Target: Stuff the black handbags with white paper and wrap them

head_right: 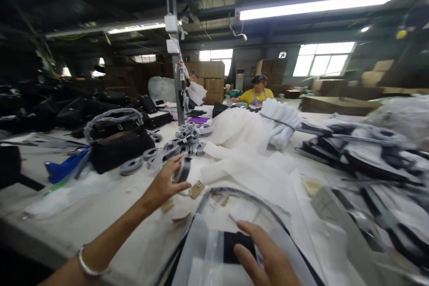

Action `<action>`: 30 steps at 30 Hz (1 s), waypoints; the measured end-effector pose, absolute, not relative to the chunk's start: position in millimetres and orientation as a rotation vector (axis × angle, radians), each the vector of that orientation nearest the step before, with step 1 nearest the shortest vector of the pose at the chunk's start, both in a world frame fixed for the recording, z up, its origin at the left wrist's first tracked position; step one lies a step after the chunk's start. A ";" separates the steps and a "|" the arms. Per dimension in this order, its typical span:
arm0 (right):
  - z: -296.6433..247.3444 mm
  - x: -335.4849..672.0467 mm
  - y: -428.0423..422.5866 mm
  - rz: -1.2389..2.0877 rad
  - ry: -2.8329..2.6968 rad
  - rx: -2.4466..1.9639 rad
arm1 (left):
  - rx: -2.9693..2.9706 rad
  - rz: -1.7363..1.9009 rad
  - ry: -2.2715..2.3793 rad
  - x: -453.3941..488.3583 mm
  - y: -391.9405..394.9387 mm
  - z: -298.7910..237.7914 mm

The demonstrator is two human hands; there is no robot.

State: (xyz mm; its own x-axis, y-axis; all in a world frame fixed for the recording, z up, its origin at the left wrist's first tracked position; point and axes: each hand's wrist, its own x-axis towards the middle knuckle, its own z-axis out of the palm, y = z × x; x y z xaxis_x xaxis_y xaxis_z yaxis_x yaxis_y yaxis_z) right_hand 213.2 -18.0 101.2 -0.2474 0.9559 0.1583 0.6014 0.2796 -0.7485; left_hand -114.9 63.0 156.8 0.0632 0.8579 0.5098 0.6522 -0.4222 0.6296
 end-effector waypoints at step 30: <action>86.4 197.4 17.4 1.576 -1.560 -1.418 | 2.312 0.407 1.538 -17.1 100.4 86.5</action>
State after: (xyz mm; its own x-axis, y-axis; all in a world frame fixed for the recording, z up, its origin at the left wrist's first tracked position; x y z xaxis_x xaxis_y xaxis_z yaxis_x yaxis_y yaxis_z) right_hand 197.4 17.4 86.4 -0.3295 0.8899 -0.3154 0.3065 -0.2151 -0.9272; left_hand -17.1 100.4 86.5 0.3749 0.9256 0.0519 0.8301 -0.3602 0.4257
